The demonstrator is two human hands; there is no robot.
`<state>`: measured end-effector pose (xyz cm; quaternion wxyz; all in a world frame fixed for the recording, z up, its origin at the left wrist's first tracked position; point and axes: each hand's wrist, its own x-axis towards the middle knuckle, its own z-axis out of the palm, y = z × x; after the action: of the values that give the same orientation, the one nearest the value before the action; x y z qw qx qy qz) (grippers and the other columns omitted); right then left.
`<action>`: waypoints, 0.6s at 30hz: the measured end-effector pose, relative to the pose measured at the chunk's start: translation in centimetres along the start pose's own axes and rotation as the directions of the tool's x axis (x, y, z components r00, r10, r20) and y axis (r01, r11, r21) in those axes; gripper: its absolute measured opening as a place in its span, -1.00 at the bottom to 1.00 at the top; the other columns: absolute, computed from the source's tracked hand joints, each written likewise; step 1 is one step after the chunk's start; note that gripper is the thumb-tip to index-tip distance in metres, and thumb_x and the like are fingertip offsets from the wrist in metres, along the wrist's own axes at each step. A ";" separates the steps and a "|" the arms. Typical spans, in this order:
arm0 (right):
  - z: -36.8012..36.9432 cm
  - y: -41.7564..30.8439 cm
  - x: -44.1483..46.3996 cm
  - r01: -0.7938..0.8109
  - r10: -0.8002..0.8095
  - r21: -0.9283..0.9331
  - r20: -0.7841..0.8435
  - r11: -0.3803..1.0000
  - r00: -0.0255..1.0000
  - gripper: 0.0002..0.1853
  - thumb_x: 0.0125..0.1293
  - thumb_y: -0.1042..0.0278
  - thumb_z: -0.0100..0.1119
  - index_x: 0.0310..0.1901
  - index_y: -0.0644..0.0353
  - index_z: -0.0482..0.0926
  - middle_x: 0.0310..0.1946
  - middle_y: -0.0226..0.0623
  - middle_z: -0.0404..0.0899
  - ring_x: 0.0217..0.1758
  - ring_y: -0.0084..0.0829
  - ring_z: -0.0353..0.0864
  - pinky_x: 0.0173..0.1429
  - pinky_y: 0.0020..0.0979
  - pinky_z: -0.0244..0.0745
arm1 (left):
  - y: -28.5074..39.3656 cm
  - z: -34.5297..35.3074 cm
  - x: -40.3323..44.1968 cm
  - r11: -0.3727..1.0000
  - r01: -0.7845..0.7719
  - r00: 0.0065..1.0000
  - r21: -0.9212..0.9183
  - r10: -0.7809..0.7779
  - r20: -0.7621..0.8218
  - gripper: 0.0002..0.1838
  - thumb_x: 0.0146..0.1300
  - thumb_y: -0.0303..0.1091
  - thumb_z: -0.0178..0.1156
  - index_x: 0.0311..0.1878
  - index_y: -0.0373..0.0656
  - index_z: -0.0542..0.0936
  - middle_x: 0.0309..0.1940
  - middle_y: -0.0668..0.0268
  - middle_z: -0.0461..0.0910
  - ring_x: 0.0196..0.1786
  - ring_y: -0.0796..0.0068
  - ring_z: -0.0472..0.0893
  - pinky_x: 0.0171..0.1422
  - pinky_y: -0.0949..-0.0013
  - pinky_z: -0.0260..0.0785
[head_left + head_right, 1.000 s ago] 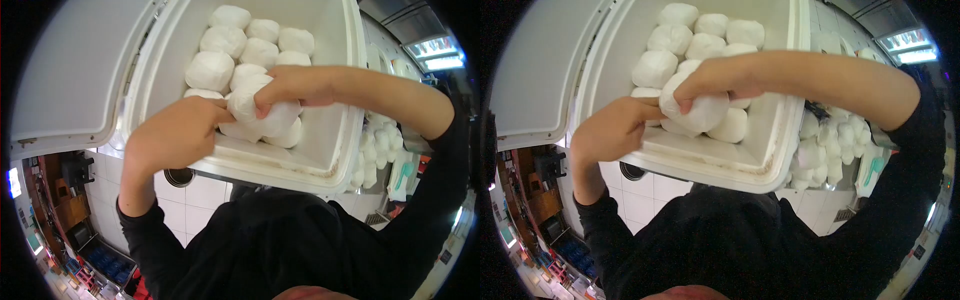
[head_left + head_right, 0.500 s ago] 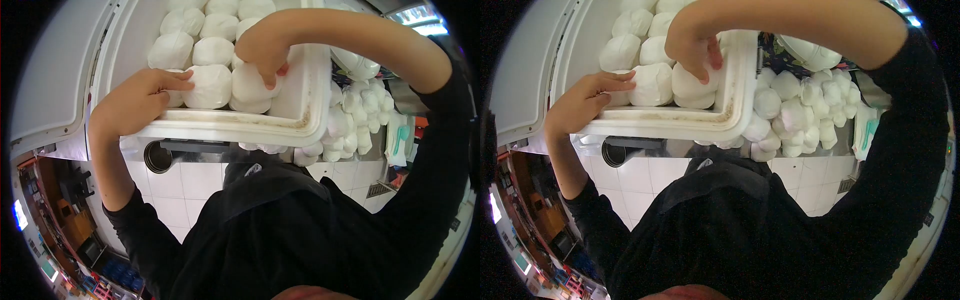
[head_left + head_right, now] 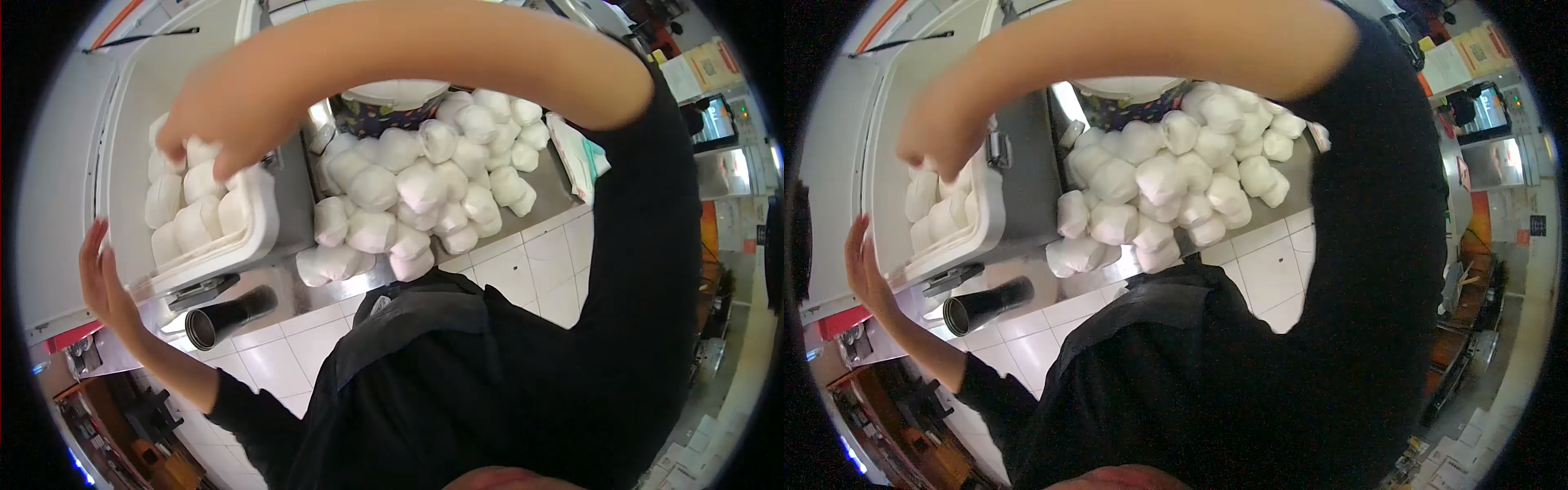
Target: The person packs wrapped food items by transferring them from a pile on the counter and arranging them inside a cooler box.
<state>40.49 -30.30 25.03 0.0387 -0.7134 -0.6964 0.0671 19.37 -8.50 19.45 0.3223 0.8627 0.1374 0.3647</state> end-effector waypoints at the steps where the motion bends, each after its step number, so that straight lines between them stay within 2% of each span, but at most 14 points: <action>1: -1.6 0.7 -5.1 0.055 -0.037 0.079 -0.218 0.995 0.975 -0.59 0.16 0.13 0.19 0.01 0.14 0.50 -0.14 -0.25 0.63 -0.05 -0.33 0.61 -0.03 -0.27 0.49 | 1.3 0.5 -1.8 0.998 -0.060 0.979 -0.002 0.059 -0.198 -0.68 0.33 -0.44 -0.01 0.05 -0.39 0.55 -0.06 0.08 0.62 0.10 0.31 0.54 0.27 0.33 0.29; 2: -2.7 0.8 -11.5 0.030 0.038 0.202 -0.325 0.979 0.945 -0.67 0.24 0.28 0.17 0.02 0.17 0.52 -0.29 -0.29 0.57 -0.22 -0.43 0.54 -0.13 -0.41 0.45 | 2.6 1.2 -4.0 0.996 -0.088 0.944 0.030 0.093 -0.315 -0.71 0.32 -0.45 -0.01 -0.01 -0.42 0.55 -0.12 0.07 0.62 0.01 0.27 0.57 0.20 0.29 0.34; 3: -1.7 3.1 -15.6 0.134 -0.027 0.211 -0.444 0.968 0.896 -0.64 0.23 0.25 0.18 0.04 0.16 0.52 -0.33 -0.29 0.57 -0.25 -0.41 0.55 -0.16 -0.38 0.45 | 3.7 2.3 -6.3 0.992 -0.113 0.893 0.063 0.129 -0.432 -0.73 0.30 -0.47 -0.02 -0.07 -0.45 0.55 -0.18 0.06 0.63 -0.08 0.22 0.59 0.12 0.26 0.40; 5: 0.3 6.3 -24.7 -0.372 0.402 0.193 -0.150 0.908 0.903 -0.61 0.19 0.38 0.20 0.08 0.15 0.51 -0.32 -0.29 0.58 -0.28 -0.40 0.56 -0.10 -0.38 0.48 | 4.9 6.4 -10.5 0.878 -0.476 0.761 -0.051 0.382 -0.524 -0.77 0.26 -0.48 -0.03 -0.17 -0.44 0.55 -0.31 0.06 0.60 -0.27 0.24 0.56 -0.13 0.21 0.43; 6: 3.9 9.4 -29.3 -0.416 0.488 0.353 -0.141 0.838 0.861 -0.60 0.16 0.44 0.19 0.09 0.16 0.50 -0.32 -0.26 0.60 -0.29 -0.37 0.58 -0.12 -0.37 0.49 | 7.3 9.9 -12.3 0.824 -0.567 0.693 0.027 0.494 -0.525 -0.78 0.18 -0.45 0.00 -0.23 -0.42 0.55 -0.39 0.09 0.58 -0.36 0.26 0.51 -0.29 0.24 0.35; 7: 7.7 13.7 -34.0 -0.490 0.524 0.259 -0.082 0.833 0.848 -0.57 0.13 0.40 0.24 0.09 0.16 0.50 -0.29 -0.21 0.61 -0.26 -0.32 0.60 -0.11 -0.32 0.50 | 8.6 13.6 -14.3 0.798 -0.596 0.725 -0.089 0.487 -0.486 -0.74 0.11 -0.40 0.06 -0.22 -0.42 0.56 -0.41 0.09 0.57 -0.36 0.24 0.52 -0.32 0.25 0.31; 9: 16.6 20.1 -41.9 -0.822 0.824 0.138 0.060 0.552 0.564 -0.42 0.04 0.09 0.37 0.08 0.19 0.51 -0.19 -0.10 0.62 -0.13 -0.18 0.62 0.01 -0.25 0.49 | 14.0 21.5 -16.2 0.863 -0.483 0.870 -0.146 0.455 -0.192 -0.73 0.02 -0.48 0.13 -0.18 -0.32 0.60 -0.34 0.15 0.60 -0.34 0.20 0.57 -0.23 0.24 0.39; 10: 21.7 23.1 -44.5 -0.901 0.913 0.152 -0.014 0.405 0.408 -0.28 0.04 -0.08 0.35 0.11 0.33 0.47 -0.04 0.03 0.59 0.00 -0.11 0.60 0.08 -0.24 0.47 | 17.3 25.6 -15.9 0.884 -0.371 0.920 -0.285 0.392 0.018 -0.73 0.03 -0.55 0.15 -0.14 -0.25 0.61 -0.30 0.16 0.61 -0.29 0.22 0.60 -0.16 0.28 0.43; 11: 23.5 23.1 -45.7 -0.868 0.941 0.383 -0.006 0.315 0.339 -0.13 0.01 -0.21 0.34 0.14 0.46 0.43 0.10 0.15 0.50 0.14 -0.09 0.54 0.17 -0.23 0.44 | 21.0 29.3 -15.1 0.896 -0.040 0.937 -0.443 0.188 0.295 -0.75 0.08 -0.56 0.19 -0.12 -0.25 0.61 -0.29 0.15 0.62 -0.28 0.21 0.61 -0.12 0.28 0.44; 12: 26.4 24.1 -46.0 -0.881 0.986 0.450 0.004 0.147 0.166 -0.03 -0.06 -0.30 0.35 0.16 0.48 0.41 0.11 0.19 0.49 0.16 -0.10 0.54 0.21 -0.24 0.41 | 21.8 33.9 -15.1 0.926 -0.029 0.919 -0.376 0.173 0.353 -0.71 0.14 -0.40 0.25 -0.05 -0.27 0.58 -0.22 0.12 0.62 -0.17 0.16 0.60 -0.04 0.22 0.44; 13: 29.7 26.2 -46.2 -0.870 0.994 0.490 0.059 0.054 0.095 0.03 -0.13 -0.34 0.37 0.17 0.46 0.40 0.10 0.16 0.51 0.16 -0.11 0.55 0.22 -0.26 0.40 | 21.6 38.3 -15.1 0.963 -0.186 0.898 -0.196 0.247 0.365 -0.53 0.17 -0.23 0.27 0.10 -0.26 0.49 -0.05 0.07 0.57 -0.02 0.12 0.55 0.05 0.20 0.42; 15: 28.7 23.4 -44.8 -0.803 0.995 0.592 -0.098 0.060 0.002 0.00 -0.21 -0.30 0.45 0.14 0.41 0.45 0.01 0.12 0.57 0.10 -0.10 0.58 0.18 -0.30 0.44 | 21.7 45.2 -14.7 0.964 -0.265 0.897 -0.017 0.253 0.363 -0.30 0.12 -0.06 0.30 0.23 -0.27 0.36 0.12 0.01 0.45 0.10 0.06 0.48 0.12 0.14 0.38; 17: 28.8 23.0 -44.1 -0.690 0.985 0.724 -0.120 0.003 -0.122 -0.03 -0.32 -0.22 0.53 0.09 0.36 0.50 0.00 0.10 0.58 0.07 -0.09 0.59 0.15 -0.29 0.45 | 22.0 48.3 -14.1 0.944 -0.217 0.869 0.247 0.072 0.490 -0.17 0.02 0.01 0.37 0.26 -0.30 0.32 0.15 -0.01 0.41 0.15 -0.01 0.44 0.15 0.02 0.35; 18: 28.6 22.9 -44.0 -0.673 0.993 0.739 -0.096 0.024 -0.069 -0.05 -0.36 -0.19 0.55 0.06 0.35 0.52 -0.01 0.08 0.58 0.06 -0.10 0.60 0.13 -0.28 0.46 | 22.3 49.3 -13.7 0.907 -0.200 0.845 0.370 -0.032 0.533 -0.11 -0.03 0.05 0.40 0.27 -0.31 0.29 0.17 -0.02 0.39 0.18 -0.05 0.42 0.16 -0.05 0.34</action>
<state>57.92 -75.94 -4.74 0.3826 -0.9224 0.0524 0.0055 45.23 -54.25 0.70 0.1416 0.9826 0.0786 0.0906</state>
